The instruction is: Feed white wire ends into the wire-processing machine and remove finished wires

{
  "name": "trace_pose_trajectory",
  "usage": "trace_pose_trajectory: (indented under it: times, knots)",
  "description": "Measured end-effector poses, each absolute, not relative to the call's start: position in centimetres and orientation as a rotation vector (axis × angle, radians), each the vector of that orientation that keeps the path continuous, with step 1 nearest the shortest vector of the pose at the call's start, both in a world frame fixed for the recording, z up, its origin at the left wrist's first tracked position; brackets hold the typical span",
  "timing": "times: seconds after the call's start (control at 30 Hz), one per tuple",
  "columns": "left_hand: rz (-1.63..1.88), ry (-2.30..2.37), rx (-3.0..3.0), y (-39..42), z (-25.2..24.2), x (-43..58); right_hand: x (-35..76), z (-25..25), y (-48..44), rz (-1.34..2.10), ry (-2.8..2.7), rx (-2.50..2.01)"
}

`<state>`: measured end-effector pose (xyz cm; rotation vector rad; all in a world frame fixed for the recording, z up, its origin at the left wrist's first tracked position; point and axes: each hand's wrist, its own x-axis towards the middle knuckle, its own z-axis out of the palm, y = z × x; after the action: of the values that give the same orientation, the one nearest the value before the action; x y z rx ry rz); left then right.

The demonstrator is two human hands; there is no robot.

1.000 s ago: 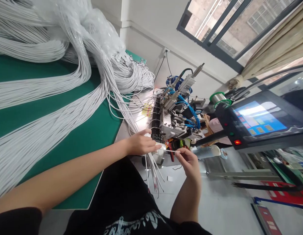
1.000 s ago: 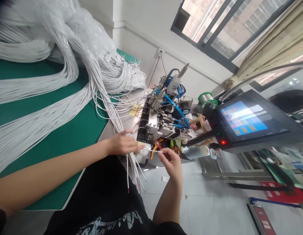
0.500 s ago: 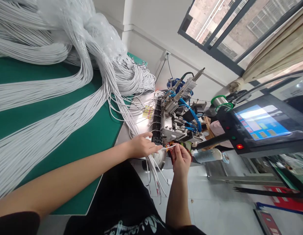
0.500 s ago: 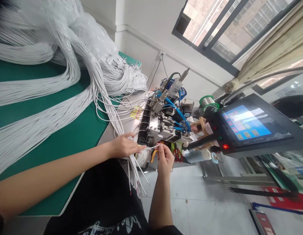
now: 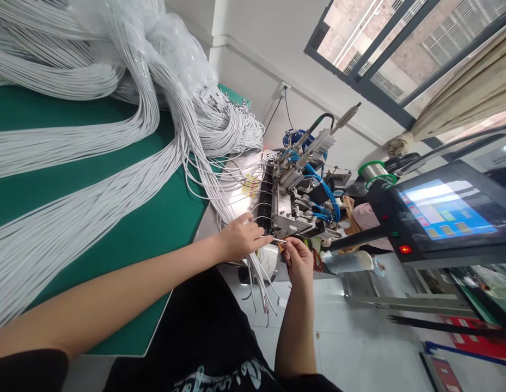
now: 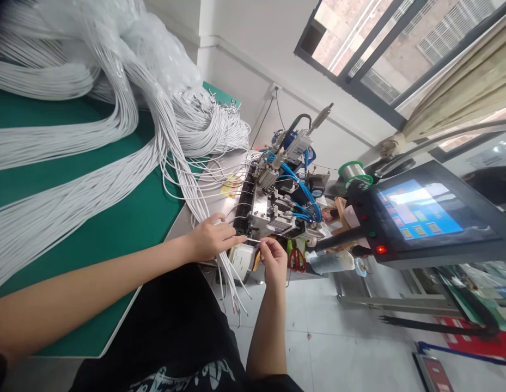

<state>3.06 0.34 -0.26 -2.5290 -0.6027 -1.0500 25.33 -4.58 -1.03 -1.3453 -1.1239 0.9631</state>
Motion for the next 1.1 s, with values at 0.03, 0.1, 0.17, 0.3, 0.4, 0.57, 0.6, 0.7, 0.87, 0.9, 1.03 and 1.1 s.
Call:
trace_pose_trajectory:
  times: [0.03,0.1,0.17,0.3,0.4,0.57,0.6,0.7,0.87,0.9,1.03,1.1]
  knots:
    - [-1.033,-0.627,-2.527,0.3,-0.2,3.1,25.4,-1.1,-4.5,0.924,-1.177,-1.390]
    - [-1.016,-0.678,-2.513,0.2,-0.1,3.1,25.5,-1.2,-4.2,0.830,-1.294,-1.466]
    - [-1.006,-0.730,-2.499,0.1,-0.1,3.1,25.4,-1.3,-3.9,0.758,-1.372,-1.501]
    - [-0.985,-0.796,-2.486,0.0,0.0,3.1,25.0,-1.7,-3.0,0.693,-1.417,-1.483]
    - [-0.973,-0.839,-2.480,0.1,-0.1,3.2,24.8,-2.1,-2.4,0.723,-1.434,-1.422]
    - [-0.920,-0.875,-2.516,0.2,-0.3,3.2,24.3,-2.4,-1.8,0.908,-1.308,-1.368]
    - [-0.913,-0.880,-2.520,0.2,-0.4,3.2,24.2,-2.4,-1.7,0.951,-1.256,-1.357]
    - [-0.912,-0.888,-2.520,0.2,-0.4,3.2,23.9,-2.8,-1.6,1.094,-1.088,-1.327]
    - [-0.915,-0.893,-2.506,0.2,-0.2,3.2,23.6,-3.8,-1.9,1.147,-0.955,-1.299]
    - [-0.909,-0.893,-2.507,0.2,-0.2,3.1,23.6,-4.0,-2.0,1.143,-0.941,-1.302]
    - [-0.880,-0.895,-2.518,0.2,-0.2,3.1,24.4,-4.0,-2.8,1.047,-1.032,-1.367]
    - [-0.872,-0.931,-2.512,0.2,-0.3,3.1,25.0,-3.5,-3.2,0.967,-1.133,-1.415]
